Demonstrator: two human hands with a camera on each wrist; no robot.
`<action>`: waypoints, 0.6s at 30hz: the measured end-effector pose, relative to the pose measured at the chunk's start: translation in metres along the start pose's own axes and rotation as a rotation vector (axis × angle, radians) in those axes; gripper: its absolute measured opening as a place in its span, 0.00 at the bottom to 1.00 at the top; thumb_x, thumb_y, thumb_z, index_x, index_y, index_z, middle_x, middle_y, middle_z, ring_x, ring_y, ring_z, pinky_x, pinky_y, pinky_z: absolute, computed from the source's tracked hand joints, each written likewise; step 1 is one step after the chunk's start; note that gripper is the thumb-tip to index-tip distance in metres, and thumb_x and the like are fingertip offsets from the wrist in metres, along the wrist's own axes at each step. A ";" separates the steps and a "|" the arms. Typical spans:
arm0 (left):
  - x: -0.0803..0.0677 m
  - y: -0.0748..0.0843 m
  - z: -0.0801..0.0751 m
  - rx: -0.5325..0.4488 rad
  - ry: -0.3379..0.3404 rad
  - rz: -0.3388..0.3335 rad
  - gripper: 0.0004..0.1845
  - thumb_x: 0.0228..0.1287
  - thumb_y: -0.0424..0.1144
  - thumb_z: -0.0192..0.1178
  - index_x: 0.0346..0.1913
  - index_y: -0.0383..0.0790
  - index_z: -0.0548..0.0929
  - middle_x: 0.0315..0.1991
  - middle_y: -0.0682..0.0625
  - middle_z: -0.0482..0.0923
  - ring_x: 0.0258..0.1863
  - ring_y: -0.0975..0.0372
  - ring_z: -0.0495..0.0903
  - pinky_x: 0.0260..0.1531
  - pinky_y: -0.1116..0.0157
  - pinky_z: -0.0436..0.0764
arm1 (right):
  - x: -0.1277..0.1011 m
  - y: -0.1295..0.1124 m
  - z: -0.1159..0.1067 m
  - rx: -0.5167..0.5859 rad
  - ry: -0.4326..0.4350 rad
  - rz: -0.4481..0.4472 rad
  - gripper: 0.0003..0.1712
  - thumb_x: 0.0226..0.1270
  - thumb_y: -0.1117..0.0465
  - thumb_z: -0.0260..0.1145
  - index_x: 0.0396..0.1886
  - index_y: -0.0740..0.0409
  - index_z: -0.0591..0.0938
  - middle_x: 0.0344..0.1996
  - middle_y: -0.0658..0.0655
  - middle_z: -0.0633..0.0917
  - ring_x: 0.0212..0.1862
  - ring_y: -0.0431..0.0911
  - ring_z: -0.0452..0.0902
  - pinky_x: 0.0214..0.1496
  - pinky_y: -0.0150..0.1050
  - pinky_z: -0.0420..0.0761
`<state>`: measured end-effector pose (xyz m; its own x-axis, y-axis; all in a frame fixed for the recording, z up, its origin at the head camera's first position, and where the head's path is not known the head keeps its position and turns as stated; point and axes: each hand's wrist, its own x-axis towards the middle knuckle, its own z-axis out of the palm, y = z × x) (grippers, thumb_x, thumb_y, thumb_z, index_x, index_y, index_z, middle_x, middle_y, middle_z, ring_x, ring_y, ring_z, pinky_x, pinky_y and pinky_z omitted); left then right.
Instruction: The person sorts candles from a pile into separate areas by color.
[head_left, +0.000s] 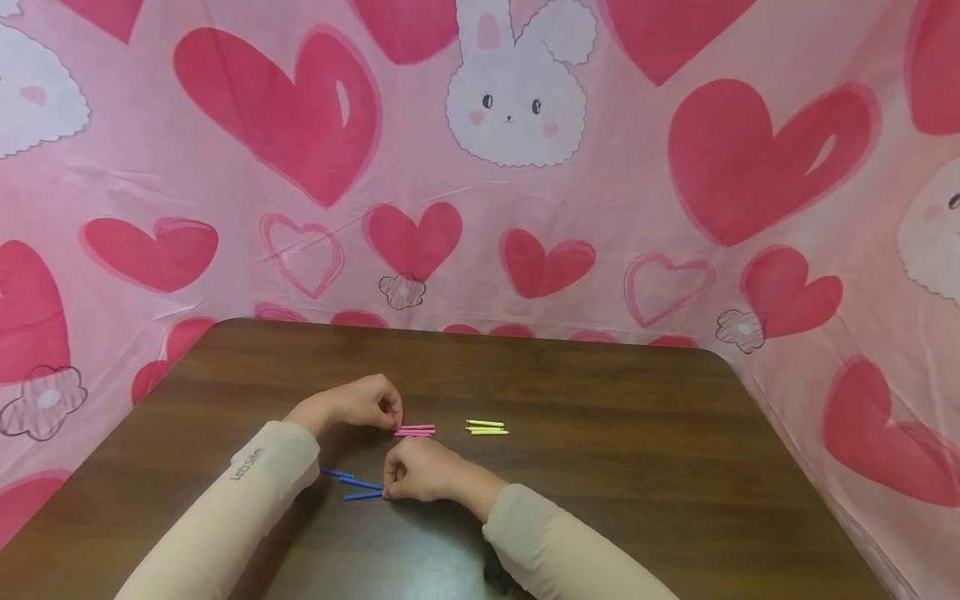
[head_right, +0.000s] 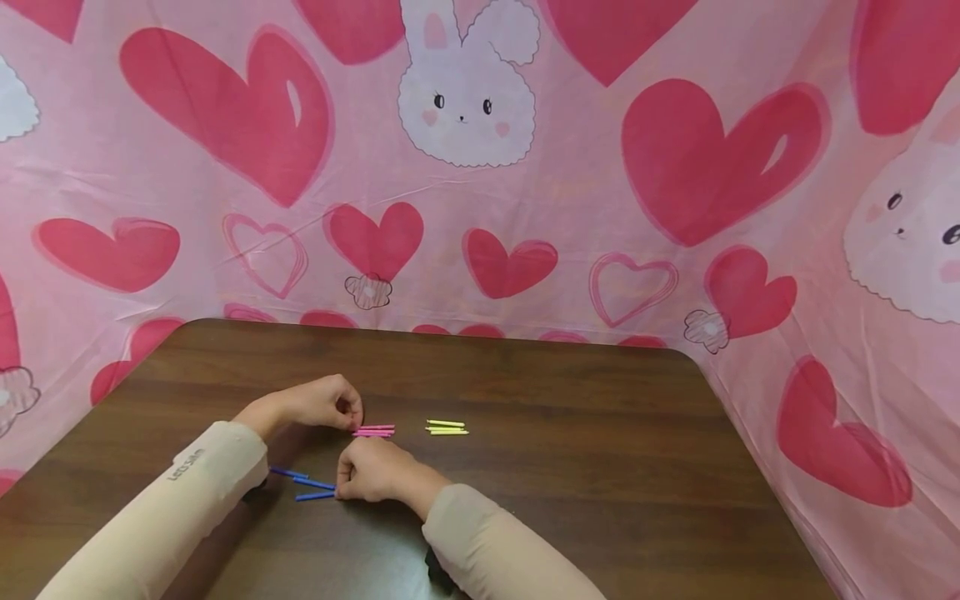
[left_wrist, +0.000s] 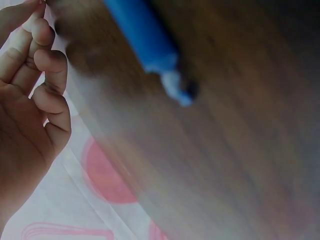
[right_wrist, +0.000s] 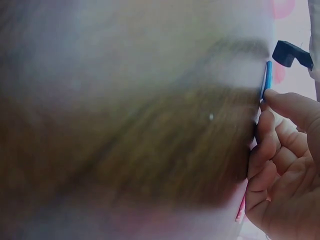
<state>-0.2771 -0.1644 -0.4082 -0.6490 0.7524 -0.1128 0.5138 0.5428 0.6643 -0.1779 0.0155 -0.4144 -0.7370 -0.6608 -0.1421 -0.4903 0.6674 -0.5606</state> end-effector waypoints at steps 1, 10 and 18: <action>0.000 0.000 0.000 0.000 0.000 0.000 0.03 0.56 0.28 0.64 0.29 0.36 0.87 0.23 0.54 0.81 0.23 0.69 0.70 0.24 0.72 0.71 | 0.000 0.001 0.000 0.006 0.000 -0.005 0.07 0.61 0.61 0.72 0.24 0.52 0.84 0.14 0.40 0.75 0.18 0.30 0.66 0.23 0.24 0.69; -0.006 -0.003 -0.002 0.003 0.020 0.016 0.03 0.57 0.28 0.65 0.30 0.36 0.87 0.25 0.54 0.82 0.24 0.70 0.71 0.27 0.73 0.74 | 0.001 0.003 0.000 0.042 -0.013 -0.021 0.07 0.61 0.62 0.72 0.24 0.54 0.84 0.14 0.40 0.75 0.19 0.30 0.66 0.24 0.24 0.69; -0.024 -0.001 -0.008 0.019 0.071 0.013 0.02 0.58 0.30 0.65 0.30 0.38 0.87 0.26 0.54 0.83 0.25 0.71 0.72 0.28 0.72 0.76 | 0.001 0.006 -0.002 0.128 -0.030 -0.017 0.05 0.61 0.65 0.71 0.25 0.57 0.86 0.15 0.41 0.78 0.19 0.30 0.66 0.23 0.24 0.68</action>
<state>-0.2667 -0.1858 -0.4007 -0.6802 0.7312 -0.0512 0.5325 0.5409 0.6511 -0.1825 0.0190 -0.4165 -0.7138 -0.6830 -0.1553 -0.4375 0.6079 -0.6626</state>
